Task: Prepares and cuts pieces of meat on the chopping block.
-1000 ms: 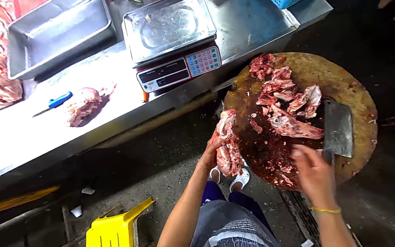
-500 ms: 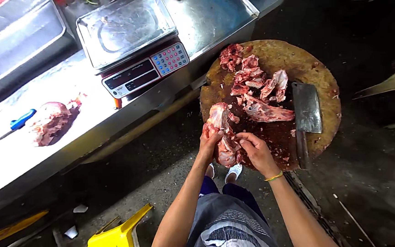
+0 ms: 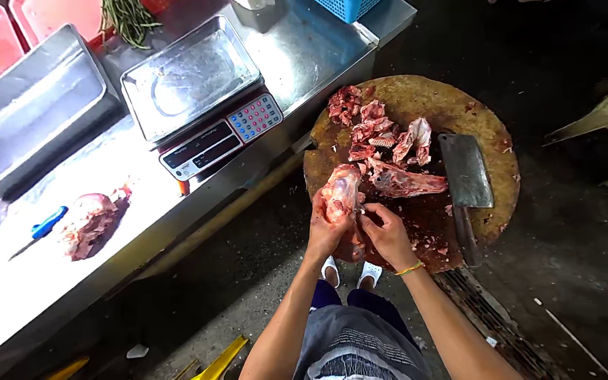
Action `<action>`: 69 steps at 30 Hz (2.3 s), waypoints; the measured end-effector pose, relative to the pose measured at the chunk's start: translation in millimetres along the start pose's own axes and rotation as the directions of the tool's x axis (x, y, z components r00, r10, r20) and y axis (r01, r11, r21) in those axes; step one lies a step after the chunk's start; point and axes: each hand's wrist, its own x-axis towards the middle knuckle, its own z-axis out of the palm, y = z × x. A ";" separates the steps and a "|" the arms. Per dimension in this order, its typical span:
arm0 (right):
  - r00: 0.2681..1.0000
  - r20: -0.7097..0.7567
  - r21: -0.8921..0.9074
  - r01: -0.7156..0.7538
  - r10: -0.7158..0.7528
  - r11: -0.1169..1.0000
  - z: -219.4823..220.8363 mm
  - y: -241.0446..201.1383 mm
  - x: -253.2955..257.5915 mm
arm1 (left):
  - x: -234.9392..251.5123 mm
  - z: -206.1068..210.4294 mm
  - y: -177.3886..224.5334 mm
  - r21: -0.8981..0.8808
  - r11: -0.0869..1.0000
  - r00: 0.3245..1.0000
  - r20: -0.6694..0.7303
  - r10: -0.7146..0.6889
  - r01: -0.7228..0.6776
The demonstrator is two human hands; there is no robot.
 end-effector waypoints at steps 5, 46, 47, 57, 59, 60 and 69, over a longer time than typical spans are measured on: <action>0.983 -0.174 0.308 -0.010 0.066 0.951 3.9 9.4 0.0 | 6.7 1.0 10.6 -0.011 0.999 0.999 -0.004 -0.033 0.033; 0.899 0.438 0.249 -0.145 0.022 0.958 -93.0 12.2 34.2 | 14.7 58.4 35.3 -0.116 0.984 0.991 0.044 -0.130 0.134; 0.905 0.426 0.241 -0.136 0.021 0.961 -92.6 12.7 34.5 | 14.4 58.8 36.2 -0.107 0.986 0.991 0.053 -0.122 0.127; 0.971 0.182 0.445 -0.224 0.158 0.867 -72.4 30.5 23.5 | 48.6 50.0 40.0 0.064 0.995 0.954 0.285 -0.093 0.078; 0.981 0.071 0.493 -0.193 0.182 0.848 -60.5 31.8 25.8 | 48.6 49.8 38.2 0.069 0.995 0.950 0.300 -0.083 0.066; 0.979 0.003 0.480 -0.179 0.203 0.859 -54.0 30.8 26.7 | 46.8 50.9 37.6 0.074 0.996 0.949 0.305 -0.076 0.056; 0.935 -0.190 0.522 -0.163 0.301 0.837 -28.1 9.8 18.0 | 32.4 51.1 50.5 0.434 0.890 0.979 0.198 0.054 -0.137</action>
